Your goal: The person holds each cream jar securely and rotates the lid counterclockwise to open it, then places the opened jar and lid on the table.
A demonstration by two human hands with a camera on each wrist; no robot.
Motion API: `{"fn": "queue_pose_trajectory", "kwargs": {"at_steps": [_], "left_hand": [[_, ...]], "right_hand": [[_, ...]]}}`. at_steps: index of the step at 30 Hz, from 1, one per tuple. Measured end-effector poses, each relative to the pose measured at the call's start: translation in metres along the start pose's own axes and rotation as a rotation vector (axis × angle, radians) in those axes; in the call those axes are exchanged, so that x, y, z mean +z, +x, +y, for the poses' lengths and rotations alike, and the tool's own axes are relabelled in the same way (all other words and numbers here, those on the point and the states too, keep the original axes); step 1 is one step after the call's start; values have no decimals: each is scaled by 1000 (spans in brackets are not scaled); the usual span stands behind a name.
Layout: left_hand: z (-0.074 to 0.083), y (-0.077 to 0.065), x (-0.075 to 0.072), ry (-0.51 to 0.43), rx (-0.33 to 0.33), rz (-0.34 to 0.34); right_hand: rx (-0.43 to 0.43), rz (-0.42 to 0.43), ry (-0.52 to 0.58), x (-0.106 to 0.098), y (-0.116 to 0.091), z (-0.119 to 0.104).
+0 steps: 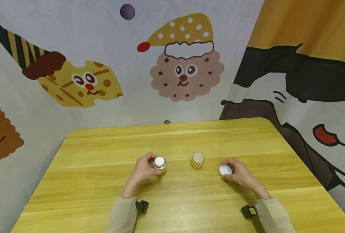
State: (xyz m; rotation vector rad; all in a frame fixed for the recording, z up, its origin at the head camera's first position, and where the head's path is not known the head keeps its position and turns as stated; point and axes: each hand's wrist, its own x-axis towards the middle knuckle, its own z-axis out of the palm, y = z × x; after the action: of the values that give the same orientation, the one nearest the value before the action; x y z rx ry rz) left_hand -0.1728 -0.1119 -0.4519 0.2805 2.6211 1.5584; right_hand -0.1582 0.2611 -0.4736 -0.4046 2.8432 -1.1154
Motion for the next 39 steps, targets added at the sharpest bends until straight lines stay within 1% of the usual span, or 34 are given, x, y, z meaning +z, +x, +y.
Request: {"fn": "queue_pose_trajectory", "kwargs": {"at_steps": [5,9,17,25,32,39], "left_hand": [[-1,1,1,8,-50,0],[-1,1,1,37,-78,-4],[-3,1,1,59,-75,-13],[-7,0,1,71,-94,-19],[-9,0,1,77,-97,-25],[-8,0,1,86,-102,-30]], "right_hand": [[6,-1,5,-1,0,0],[3,-2,10,-1,0,0],[-11,-2,1,0,0,1],[-9,3,-3,0,0,1],[-32,0,-5,0,-1,1],[-22,3,-4,0,0,2]]}}
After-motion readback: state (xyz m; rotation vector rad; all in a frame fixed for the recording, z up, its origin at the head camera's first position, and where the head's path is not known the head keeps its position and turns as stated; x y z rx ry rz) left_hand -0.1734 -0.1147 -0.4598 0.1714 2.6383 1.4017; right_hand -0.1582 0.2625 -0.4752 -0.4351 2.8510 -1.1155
